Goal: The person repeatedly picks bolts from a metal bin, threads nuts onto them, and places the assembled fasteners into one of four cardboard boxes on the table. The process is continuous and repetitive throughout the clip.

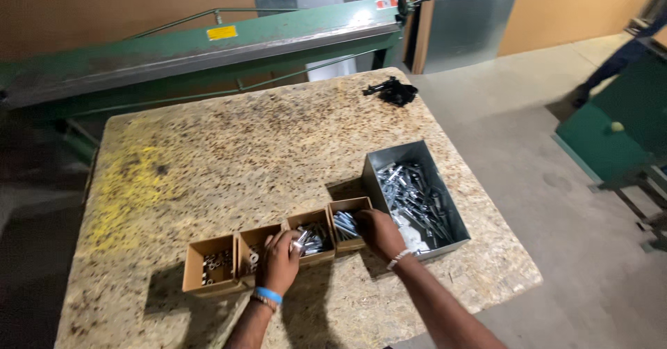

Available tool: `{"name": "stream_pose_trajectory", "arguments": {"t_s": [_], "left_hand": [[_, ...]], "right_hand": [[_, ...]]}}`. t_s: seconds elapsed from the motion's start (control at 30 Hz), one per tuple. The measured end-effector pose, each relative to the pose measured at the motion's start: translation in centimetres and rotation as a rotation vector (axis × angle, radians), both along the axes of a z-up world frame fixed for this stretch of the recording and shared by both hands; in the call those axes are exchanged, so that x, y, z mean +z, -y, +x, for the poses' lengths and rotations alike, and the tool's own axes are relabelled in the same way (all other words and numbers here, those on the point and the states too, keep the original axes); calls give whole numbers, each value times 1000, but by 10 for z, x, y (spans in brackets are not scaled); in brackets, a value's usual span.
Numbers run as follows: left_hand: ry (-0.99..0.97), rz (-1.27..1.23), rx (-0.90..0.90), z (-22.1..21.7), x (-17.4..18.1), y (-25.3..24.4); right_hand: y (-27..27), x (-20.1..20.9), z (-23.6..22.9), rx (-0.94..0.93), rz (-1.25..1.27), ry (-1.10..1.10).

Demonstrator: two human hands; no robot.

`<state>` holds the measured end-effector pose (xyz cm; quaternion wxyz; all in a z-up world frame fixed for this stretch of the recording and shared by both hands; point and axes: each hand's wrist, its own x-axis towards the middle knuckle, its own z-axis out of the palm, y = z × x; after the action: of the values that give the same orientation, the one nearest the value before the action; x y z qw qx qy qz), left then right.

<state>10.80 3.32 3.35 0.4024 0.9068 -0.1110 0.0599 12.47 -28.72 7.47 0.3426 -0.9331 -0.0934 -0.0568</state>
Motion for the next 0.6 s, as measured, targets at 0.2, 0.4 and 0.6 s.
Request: {"name": "stream_pose_trajectory", "arguments": {"t_s": [0.2,0.4,0.6], "left_hand": [[110,-24,14,-31,21,25],[-30,-112,46,-56,58,40],[-76,-139,19,-75,70,35]], "right_hand": [[-15,13,3,-173,33,-3],[-12,5,1,-150,113,74],[74,-16,-14,-490,400,-18]]}}
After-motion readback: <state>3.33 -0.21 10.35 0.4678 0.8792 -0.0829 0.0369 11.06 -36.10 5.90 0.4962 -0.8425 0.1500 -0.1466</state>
